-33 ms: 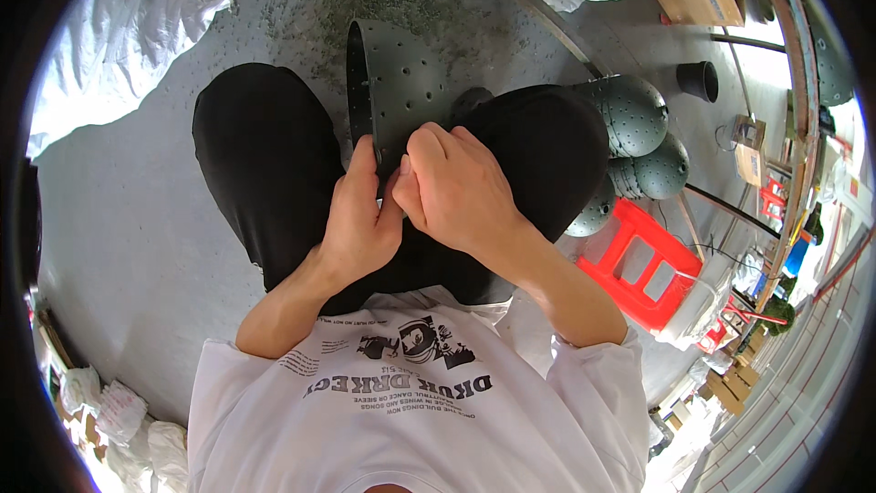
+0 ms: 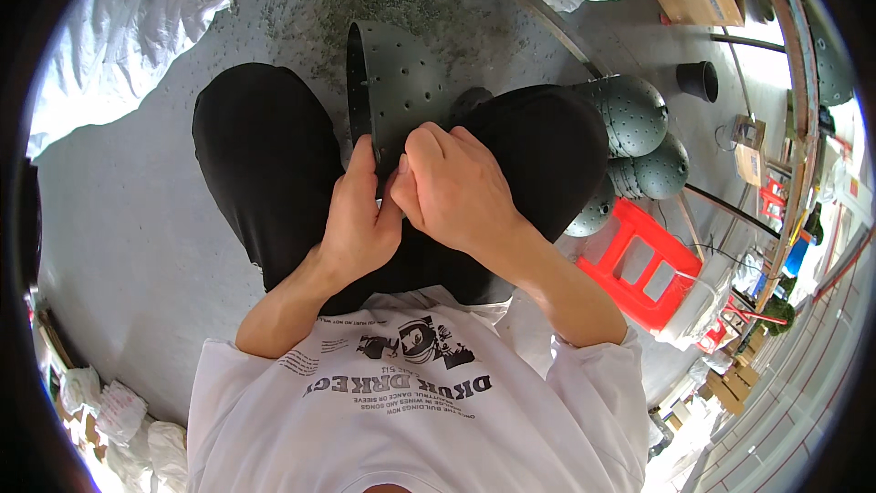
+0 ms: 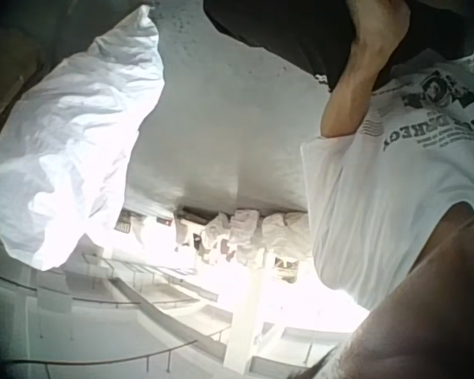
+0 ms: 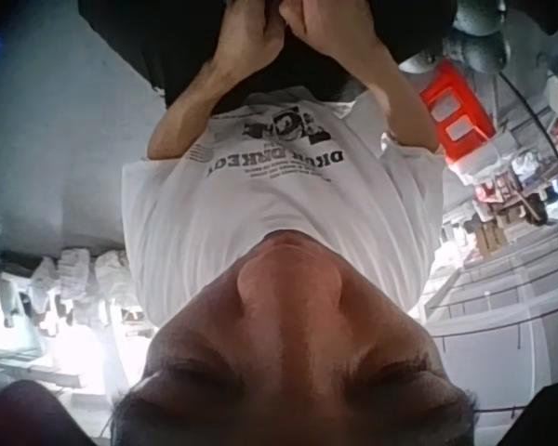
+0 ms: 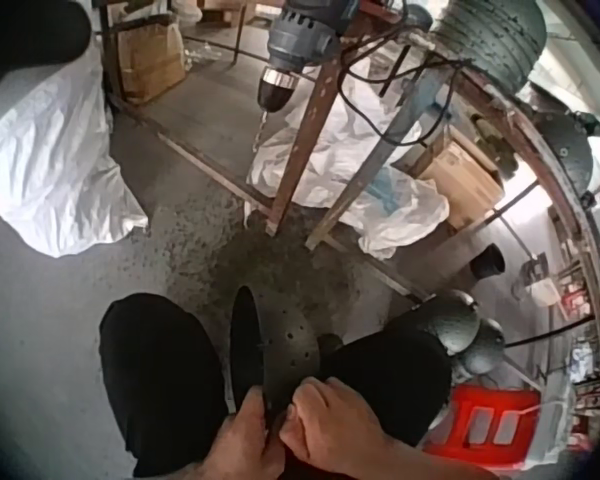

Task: Drilling holes and cleaning debris from green plastic helmets using an electric drill and a screwdriver.

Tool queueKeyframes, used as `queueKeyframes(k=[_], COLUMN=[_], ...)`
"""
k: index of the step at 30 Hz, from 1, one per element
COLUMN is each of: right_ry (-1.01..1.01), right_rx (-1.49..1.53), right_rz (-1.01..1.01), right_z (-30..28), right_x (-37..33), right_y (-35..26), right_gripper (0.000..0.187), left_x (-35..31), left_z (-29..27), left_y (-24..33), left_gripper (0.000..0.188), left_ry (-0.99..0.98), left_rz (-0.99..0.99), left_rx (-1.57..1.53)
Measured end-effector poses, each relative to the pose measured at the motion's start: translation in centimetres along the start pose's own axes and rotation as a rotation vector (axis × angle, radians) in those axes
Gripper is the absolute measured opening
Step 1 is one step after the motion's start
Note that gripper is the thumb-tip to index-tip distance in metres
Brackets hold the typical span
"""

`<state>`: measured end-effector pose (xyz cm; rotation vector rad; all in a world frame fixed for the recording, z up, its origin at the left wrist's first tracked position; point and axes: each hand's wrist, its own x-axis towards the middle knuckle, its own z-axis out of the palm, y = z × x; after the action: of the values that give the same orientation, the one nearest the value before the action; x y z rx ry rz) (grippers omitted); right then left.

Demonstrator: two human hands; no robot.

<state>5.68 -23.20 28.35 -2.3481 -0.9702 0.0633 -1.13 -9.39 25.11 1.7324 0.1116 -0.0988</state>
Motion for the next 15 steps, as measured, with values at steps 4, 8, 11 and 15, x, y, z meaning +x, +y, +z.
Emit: queueKeyframes(k=[4,8,11,15], right_ry=[-0.019,-0.01,-0.044,-0.066], right_rx=[-0.024,-0.016,-0.047,-0.035], right_rz=[0.015,0.011,0.02,0.032], right_z=[0.4,1.3,1.8,2.2], right_x=[0.3,1.0,1.4,1.9], right_y=[-0.2,-0.5,-0.5,-0.9], right_gripper=[0.018,0.019,0.018,0.018], left_x=[0.0,-0.1,-0.3,-0.8], left_z=[-0.4,-0.2,-0.1,-0.5], left_y=[0.4,-0.3,-0.8,-1.8], left_gripper=[0.04,0.043,0.043,0.05], left_ry=[-0.003,0.083,0.103,0.1], left_rz=[-0.037,0.04,-0.021,-0.058], left_rx=[-0.004,-0.046,-0.049,-0.033])
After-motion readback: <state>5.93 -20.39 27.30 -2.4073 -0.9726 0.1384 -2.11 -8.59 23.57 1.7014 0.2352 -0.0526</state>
